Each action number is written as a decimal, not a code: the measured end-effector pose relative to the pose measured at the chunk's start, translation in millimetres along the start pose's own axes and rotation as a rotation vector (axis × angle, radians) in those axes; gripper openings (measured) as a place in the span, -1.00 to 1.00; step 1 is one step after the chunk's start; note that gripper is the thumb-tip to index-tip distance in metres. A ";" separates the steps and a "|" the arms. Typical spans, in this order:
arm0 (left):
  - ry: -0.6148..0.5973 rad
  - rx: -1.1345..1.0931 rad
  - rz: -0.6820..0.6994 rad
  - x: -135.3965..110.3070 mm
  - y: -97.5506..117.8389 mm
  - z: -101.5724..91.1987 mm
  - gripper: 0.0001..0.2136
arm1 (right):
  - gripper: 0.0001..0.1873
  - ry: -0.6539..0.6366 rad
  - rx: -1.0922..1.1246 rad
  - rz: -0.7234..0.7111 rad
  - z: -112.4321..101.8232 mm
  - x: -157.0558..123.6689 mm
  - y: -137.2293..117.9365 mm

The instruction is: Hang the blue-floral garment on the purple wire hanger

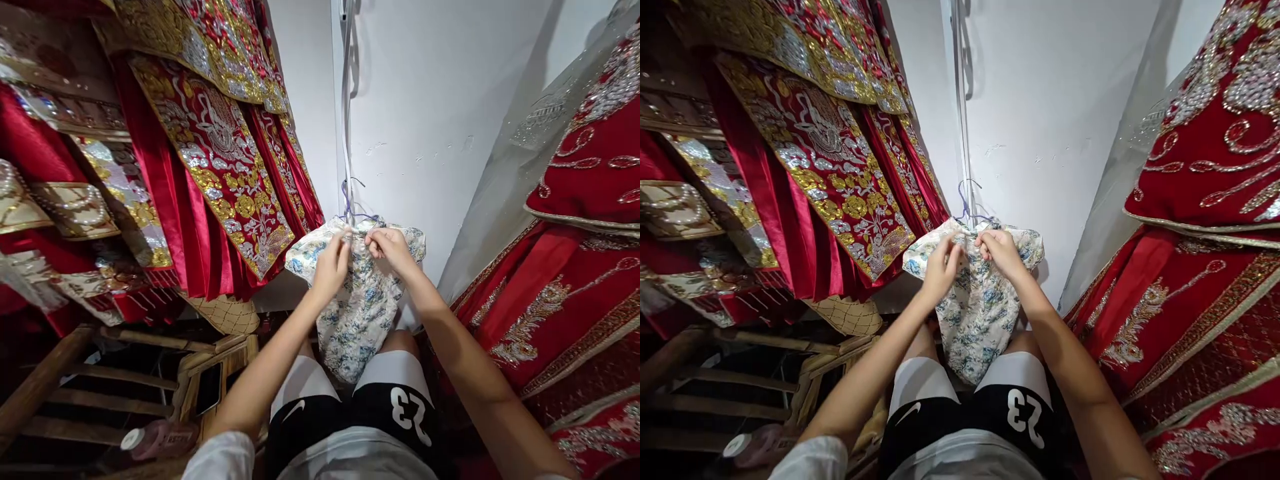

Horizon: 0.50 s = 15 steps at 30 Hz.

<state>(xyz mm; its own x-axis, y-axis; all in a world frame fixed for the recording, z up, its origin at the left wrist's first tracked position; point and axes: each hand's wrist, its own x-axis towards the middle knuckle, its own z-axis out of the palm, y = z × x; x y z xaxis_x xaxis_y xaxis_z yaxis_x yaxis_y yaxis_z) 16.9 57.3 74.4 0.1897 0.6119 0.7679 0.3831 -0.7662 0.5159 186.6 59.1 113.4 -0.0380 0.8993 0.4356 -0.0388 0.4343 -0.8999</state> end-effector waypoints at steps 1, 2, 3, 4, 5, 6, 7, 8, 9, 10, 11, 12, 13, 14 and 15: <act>-0.002 0.029 0.041 17.5 1.8 -4.1 -0.67 | -0.80 -0.007 0.005 -0.001 -0.3 -0.2 -0.1; -0.034 0.066 0.095 31.3 2.9 -6.7 -0.73 | -0.79 -0.011 0.011 -0.003 -0.1 -0.2 0.3; -0.068 0.110 0.140 41.4 3.6 -8.2 -0.78 | -0.78 -0.017 0.016 -0.008 0.7 0.0 1.4; -0.089 0.154 0.179 48.0 4.2 -9.1 -0.81 | -0.76 -0.022 0.014 -0.019 1.9 0.3 3.2; -0.093 0.199 0.210 51.6 5.0 -9.8 -0.79 | -0.75 -0.025 0.003 -0.036 3.6 0.4 5.6; -0.076 0.239 0.230 52.9 5.8 -10.9 -0.77 | -0.74 -0.023 -0.020 -0.053 5.5 0.4 8.6; -0.039 0.268 0.238 52.5 6.1 -12.8 -0.75 | -0.73 -0.020 -0.057 -0.065 7.5 0.0 12.0; 0.010 0.278 0.232 51.1 5.4 -15.8 -0.75 | -0.72 -0.019 -0.105 -0.067 9.4 -0.9 15.6; 0.063 0.266 0.209 49.2 3.2 -20.3 -0.74 | -0.71 -0.019 -0.154 -0.060 10.9 -2.3 19.1; 0.126 0.230 0.163 47.1 -0.9 -26.2 -0.74 | -0.71 -0.020 -0.197 -0.049 11.6 -4.3 22.4; 0.198 0.171 0.098 45.3 -7.2 -33.7 -0.75 | -0.71 -0.024 -0.229 -0.039 11.5 -6.7 25.5; 0.279 0.089 0.016 43.7 -15.6 -42.3 -0.76 | -0.70 -0.029 -0.246 -0.032 10.4 -9.6 28.0; 0.376 -0.023 -0.080 42.4 -25.9 -51.7 -0.77 | -0.70 -0.035 -0.251 -0.029 8.4 -12.9 30.2; 0.478 -0.147 -0.177 41.2 -37.5 -61.1 -0.79 | -0.69 -0.039 -0.245 -0.024 5.7 -16.5 31.8; 0.585 -0.282 -0.271 39.6 -49.8 -69.9 -0.78 | -0.69 -0.044 -0.237 -0.013 2.5 -20.3 33.0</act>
<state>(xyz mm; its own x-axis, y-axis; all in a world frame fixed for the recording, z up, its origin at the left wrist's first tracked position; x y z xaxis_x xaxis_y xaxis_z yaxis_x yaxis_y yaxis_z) -57.8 106.0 105.7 -0.4266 0.6434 0.6357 0.0837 -0.6717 0.7361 183.7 55.0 74.9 -0.0829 0.8925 0.4433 0.1957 0.4508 -0.8709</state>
